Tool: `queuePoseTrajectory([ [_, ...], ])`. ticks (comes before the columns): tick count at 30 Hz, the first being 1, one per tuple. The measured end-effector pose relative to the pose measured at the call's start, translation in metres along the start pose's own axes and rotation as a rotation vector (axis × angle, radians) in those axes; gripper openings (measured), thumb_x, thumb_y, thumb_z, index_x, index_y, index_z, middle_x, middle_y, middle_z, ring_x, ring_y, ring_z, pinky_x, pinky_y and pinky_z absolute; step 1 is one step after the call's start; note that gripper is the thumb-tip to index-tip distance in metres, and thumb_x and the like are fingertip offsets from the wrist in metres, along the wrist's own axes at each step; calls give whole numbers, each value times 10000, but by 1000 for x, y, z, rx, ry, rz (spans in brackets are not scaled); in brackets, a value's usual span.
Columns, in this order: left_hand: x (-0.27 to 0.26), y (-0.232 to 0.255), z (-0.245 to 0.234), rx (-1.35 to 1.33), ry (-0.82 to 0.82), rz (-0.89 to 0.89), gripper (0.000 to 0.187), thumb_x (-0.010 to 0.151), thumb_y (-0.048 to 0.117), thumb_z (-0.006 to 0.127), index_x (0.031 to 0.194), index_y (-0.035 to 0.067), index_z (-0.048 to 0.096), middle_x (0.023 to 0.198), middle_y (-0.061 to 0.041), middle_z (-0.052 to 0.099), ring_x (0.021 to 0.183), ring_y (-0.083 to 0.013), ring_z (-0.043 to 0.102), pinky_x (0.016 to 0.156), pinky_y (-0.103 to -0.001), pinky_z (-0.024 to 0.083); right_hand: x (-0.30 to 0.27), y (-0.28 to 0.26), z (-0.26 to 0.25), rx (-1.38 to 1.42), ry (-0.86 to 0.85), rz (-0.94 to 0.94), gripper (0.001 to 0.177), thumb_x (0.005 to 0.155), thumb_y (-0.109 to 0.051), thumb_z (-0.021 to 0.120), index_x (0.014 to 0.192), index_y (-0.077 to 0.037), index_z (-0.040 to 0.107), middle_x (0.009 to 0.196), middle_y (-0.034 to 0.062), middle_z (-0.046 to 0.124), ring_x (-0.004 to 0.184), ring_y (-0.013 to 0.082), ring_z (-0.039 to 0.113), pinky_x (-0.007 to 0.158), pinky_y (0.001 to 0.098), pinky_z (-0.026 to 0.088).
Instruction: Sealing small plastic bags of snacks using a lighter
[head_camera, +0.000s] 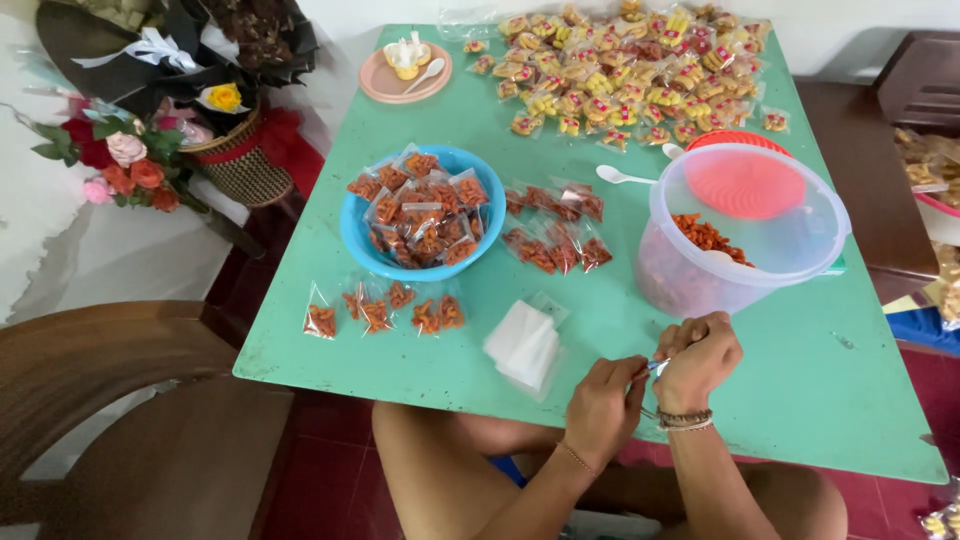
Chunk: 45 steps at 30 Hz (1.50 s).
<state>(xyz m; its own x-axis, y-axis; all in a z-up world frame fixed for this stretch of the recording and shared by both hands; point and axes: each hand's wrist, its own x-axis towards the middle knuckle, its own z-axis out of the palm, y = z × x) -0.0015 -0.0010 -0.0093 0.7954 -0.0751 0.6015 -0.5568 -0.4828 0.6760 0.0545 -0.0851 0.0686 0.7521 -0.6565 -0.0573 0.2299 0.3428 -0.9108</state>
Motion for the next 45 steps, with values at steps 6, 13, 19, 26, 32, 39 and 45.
queuePoseTrajectory([
  [6,2,5,-6,-20,42,49,197,981,-12,637,1174,-49,648,1067,-159,707,911,-348,640,775,-446,553,-4,4,3,2,-40,-144,321,885,-142,372,597,-144,231,494,-6,166,383,136,192,339,287,222],
  [13,-2,-2,-2,-14,36,20,207,988,23,653,1190,-20,652,1052,-137,697,907,-330,638,731,-446,560,-4,6,2,10,-49,-122,370,932,-128,407,615,-143,218,487,-8,163,389,127,177,339,295,197],
  [19,-2,-1,-1,-21,41,41,208,989,45,632,1190,-2,659,1001,-154,674,869,-332,642,689,-453,559,-4,15,-5,-165,-112,-444,380,952,-108,421,632,-107,217,484,17,203,347,147,273,314,290,252],
  [26,4,4,1,144,187,67,181,851,82,784,1030,82,756,821,-15,670,760,-182,719,692,-266,618,23,49,-27,31,-207,-544,418,1022,-43,446,623,-117,348,408,46,272,290,135,354,325,241,313],
  [32,3,4,2,138,185,81,199,805,94,788,1002,96,758,790,1,653,732,-172,705,667,-269,617,26,50,-33,-10,-240,-653,439,1030,-38,458,609,-107,357,395,44,303,297,131,394,342,225,315],
  [39,-7,-8,10,53,205,101,183,768,125,761,942,76,736,715,-19,574,641,-188,648,601,-275,597,32,55,-42,-127,-298,-795,472,1044,-41,471,579,-82,405,358,37,347,288,127,402,361,230,312],
  [45,-9,-15,15,9,246,119,211,704,129,735,912,94,733,683,-20,523,586,-201,617,563,-269,576,31,55,-42,-149,-296,-805,467,1054,-67,484,593,-74,410,359,38,355,311,124,418,384,236,331],
])
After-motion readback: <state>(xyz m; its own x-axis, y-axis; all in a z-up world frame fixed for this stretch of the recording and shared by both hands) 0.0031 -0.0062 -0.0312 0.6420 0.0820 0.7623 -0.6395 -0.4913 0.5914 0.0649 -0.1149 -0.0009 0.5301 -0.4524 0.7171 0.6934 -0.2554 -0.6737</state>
